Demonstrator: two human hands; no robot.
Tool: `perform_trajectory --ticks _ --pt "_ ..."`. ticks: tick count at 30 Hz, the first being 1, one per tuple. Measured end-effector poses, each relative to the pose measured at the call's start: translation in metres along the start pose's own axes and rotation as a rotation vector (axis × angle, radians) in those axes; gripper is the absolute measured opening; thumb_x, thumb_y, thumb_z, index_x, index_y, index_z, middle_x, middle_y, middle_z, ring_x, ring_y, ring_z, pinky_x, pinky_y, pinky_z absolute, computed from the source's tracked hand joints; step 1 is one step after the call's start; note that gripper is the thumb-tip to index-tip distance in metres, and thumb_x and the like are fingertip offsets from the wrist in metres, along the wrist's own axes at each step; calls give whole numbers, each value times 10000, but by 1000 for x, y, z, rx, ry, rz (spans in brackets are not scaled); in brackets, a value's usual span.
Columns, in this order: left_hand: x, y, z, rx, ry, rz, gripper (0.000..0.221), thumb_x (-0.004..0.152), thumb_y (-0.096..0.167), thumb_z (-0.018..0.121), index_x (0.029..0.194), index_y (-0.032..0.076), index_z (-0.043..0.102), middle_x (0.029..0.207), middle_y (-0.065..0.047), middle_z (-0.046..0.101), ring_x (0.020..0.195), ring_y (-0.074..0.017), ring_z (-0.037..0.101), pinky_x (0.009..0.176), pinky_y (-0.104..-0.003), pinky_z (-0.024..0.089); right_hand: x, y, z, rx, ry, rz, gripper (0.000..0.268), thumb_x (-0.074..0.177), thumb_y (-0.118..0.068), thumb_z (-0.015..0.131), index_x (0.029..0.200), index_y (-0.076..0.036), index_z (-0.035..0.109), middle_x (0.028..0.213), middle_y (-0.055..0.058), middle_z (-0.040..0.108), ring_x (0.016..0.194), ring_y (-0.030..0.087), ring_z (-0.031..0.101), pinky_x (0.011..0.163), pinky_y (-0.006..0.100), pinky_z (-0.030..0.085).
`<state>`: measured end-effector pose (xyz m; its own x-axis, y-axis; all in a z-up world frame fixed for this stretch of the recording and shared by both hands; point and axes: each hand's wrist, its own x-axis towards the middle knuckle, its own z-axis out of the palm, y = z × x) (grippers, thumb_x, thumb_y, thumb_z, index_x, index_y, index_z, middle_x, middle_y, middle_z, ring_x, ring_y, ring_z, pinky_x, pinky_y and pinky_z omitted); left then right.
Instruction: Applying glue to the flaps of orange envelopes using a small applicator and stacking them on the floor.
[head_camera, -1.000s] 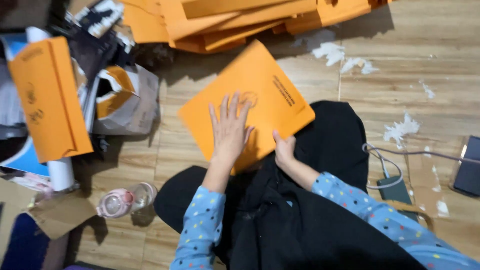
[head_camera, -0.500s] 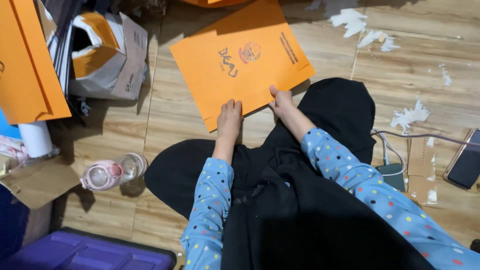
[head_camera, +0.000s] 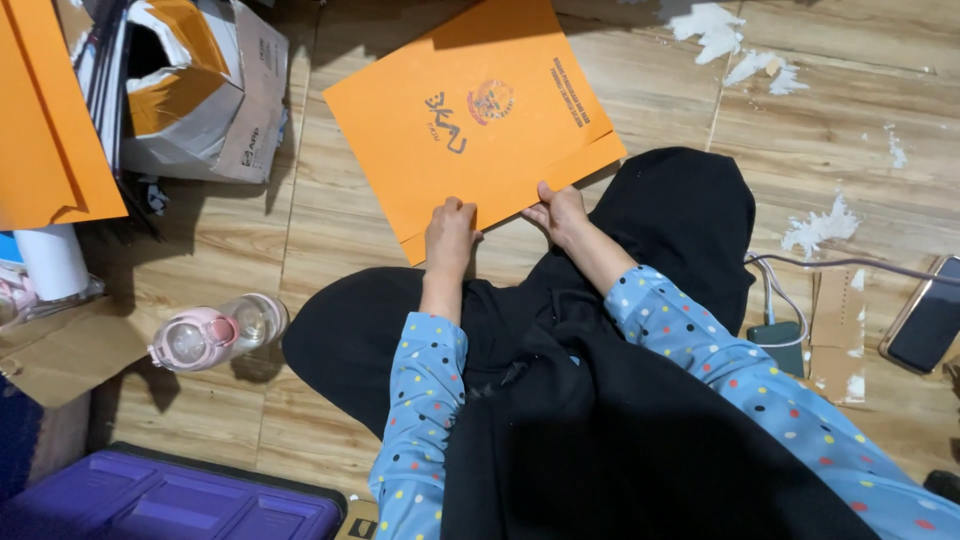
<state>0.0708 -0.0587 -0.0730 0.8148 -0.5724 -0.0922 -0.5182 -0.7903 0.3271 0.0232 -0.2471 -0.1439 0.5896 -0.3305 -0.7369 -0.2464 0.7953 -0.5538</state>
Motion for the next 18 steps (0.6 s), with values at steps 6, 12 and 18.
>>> perform_trajectory --ticks 6,12,18 --pt "-2 -4 7 53 84 83 172 669 151 735 801 94 640 810 -73 527 781 -278 595 616 -359 547 -33 4 4 -177 38 -124 460 904 -142 528 1300 -67 306 1228 210 415 959 355 578 780 508 522" --pt "3 18 32 443 287 30 211 647 64 668 809 61 533 683 -33 455 634 -196 568 465 -257 527 -107 -22 30 -795 -48 -1349 730 865 -66 634 1400 6 143 1389 195 68 1344 329 88 1102 445 115" --pt "10 16 37 684 535 76 140 706 79 555 654 134 438 612 -6 376 552 -168 508 387 -195 452 -45 -20 38 -1966 -346 -1500 426 657 -206 623 1066 -104 558 1052 78 490 1075 258 442 945 436 329"
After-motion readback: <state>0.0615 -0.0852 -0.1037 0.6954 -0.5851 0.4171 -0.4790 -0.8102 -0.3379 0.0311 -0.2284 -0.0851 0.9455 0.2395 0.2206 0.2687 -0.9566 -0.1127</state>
